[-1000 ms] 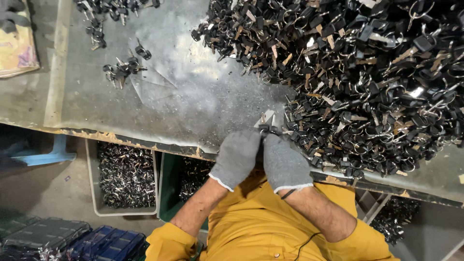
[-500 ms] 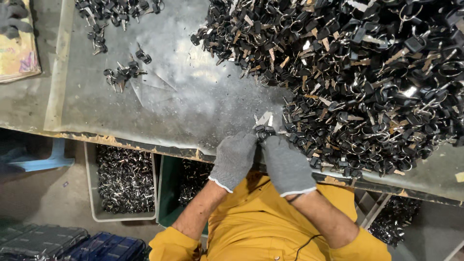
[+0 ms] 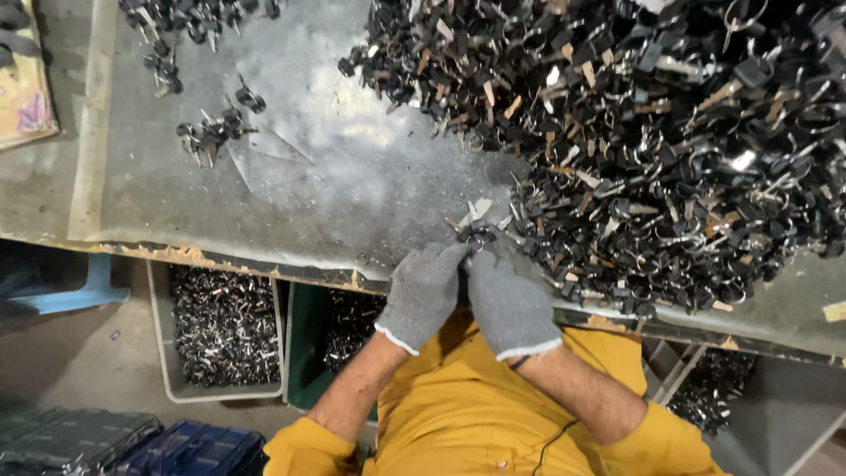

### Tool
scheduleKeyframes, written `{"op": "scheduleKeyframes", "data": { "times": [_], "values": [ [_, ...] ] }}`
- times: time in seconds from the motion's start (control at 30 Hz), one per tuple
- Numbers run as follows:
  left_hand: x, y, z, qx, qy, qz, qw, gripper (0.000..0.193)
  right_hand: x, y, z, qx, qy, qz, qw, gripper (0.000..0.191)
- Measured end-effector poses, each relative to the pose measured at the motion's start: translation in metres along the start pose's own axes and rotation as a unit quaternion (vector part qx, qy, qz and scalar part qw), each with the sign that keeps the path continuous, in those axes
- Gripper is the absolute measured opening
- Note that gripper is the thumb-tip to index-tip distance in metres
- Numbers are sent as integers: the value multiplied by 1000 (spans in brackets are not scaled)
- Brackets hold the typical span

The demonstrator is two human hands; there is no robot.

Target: The person picks keys one at a time from a large pile of keys on a metal workbench and places them into a small pile and into plastic bins below the bench, sorting through the pile by hand while wearing gloves.

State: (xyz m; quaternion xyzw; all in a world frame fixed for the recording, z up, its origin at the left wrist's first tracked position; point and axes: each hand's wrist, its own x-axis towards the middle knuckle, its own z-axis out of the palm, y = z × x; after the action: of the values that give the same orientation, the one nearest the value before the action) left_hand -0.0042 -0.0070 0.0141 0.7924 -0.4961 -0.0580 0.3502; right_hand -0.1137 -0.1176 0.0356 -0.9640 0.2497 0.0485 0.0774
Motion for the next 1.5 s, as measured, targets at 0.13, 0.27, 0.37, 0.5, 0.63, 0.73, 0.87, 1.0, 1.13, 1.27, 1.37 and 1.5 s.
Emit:
{"op": "scheduleKeyframes", "data": {
  "times": [0.13, 0.27, 0.37, 0.5, 0.63, 0.73, 0.87, 1.0, 1.13, 1.27, 1.37, 1.5],
  "values": [
    [-1, -1, -2, 0, -14, -15, 1000, 31, 25, 17, -26, 167, -175, -13, 970, 30],
    [-2, 3, 1, 14, -26, -107, 994, 19, 25, 16, -44, 244, -249, 112, 930, 37],
    [-6, 7, 2, 85, 5, -51, 995, 9, 6, 9, -40, 162, -196, 82, 964, 42],
    [-8, 5, 0, 33, 25, -79, 996, 12, -7, 20, -27, 131, -4, -62, 989, 42],
    [-10, 2, 5, 3, 15, -57, 998, 13, -8, 21, -15, 33, -77, -68, 994, 9],
    [-15, 4, 14, 19, 20, -31, 999, 13, -6, 7, -8, 23, -130, -4, 991, 10],
    [-17, 6, 15, 23, 5, -23, 999, 10, 11, 12, -11, 104, -189, 0, 977, 21],
    [-11, 7, 1, 33, -53, -93, 994, 12, 24, 35, -26, 267, -249, -35, 930, 33],
    [-13, 8, -25, 8, -238, -136, 962, 35, 2, 29, -35, 303, -159, 27, 939, 55],
    [-1, 3, -41, -123, -58, -41, 990, 17, -13, 15, -40, 252, -115, -56, 959, 34],
    [29, -9, -36, -35, 27, 91, 995, 35, -9, 6, -39, 137, -128, -66, 980, 34],
    [49, -9, -23, -132, -50, 12, 990, 46, 0, 0, -31, 174, -218, -113, 954, 30]
  ]
}}
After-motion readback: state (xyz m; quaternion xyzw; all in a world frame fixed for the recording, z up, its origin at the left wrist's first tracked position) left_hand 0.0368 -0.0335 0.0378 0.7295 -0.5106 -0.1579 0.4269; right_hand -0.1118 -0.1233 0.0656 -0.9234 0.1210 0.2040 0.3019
